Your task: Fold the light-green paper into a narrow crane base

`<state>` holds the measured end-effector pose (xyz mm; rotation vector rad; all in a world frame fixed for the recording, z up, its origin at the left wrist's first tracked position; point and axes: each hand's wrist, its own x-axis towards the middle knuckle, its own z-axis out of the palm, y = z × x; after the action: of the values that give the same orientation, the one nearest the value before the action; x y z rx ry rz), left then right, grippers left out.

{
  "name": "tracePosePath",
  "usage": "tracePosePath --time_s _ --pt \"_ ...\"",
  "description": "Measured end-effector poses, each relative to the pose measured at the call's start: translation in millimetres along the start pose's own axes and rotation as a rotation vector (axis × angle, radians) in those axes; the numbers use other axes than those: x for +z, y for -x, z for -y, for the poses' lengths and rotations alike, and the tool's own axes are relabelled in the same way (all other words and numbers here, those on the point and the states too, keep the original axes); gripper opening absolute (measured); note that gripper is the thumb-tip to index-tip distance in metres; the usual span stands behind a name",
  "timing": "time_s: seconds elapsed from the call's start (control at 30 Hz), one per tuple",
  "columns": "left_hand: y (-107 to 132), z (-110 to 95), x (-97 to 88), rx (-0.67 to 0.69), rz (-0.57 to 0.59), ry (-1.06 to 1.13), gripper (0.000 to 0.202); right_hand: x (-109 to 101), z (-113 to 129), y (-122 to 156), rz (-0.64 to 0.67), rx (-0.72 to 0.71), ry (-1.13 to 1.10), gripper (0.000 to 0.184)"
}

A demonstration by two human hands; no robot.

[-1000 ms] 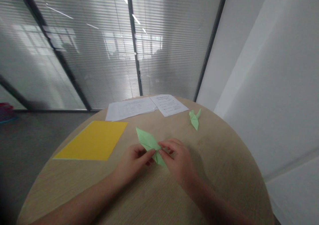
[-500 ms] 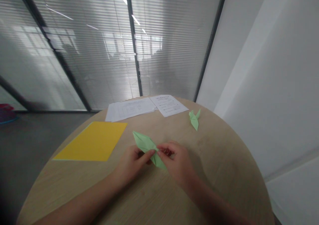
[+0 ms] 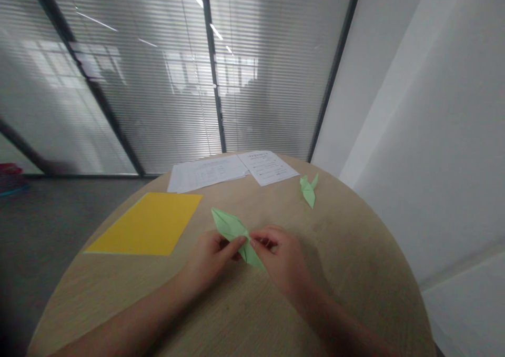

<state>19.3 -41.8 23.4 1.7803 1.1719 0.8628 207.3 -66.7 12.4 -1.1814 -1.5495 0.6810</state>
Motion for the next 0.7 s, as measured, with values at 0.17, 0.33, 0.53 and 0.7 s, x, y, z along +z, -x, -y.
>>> tracePosePath --time_s 0.17,0.33,0.53,0.7 --pt "0.7 1.5 -0.1 0.016 -0.006 -0.044 0.038 0.1 -2.6 -0.6 0.031 0.08 -0.086 0.009" --pt "1.3 1.1 0.0 0.017 -0.02 -0.072 0.037 -0.7 -6.5 -0.4 0.074 0.179 -0.159 0.012" --pt "1.0 0.4 -0.9 0.044 -0.009 -0.026 0.036 1.7 -5.3 2.0 0.068 0.208 -0.229 0.013" --pt "1.0 -1.2 -0.6 0.022 -0.038 0.01 0.032 1.5 -1.2 3.5 0.078 0.195 -0.209 0.015"
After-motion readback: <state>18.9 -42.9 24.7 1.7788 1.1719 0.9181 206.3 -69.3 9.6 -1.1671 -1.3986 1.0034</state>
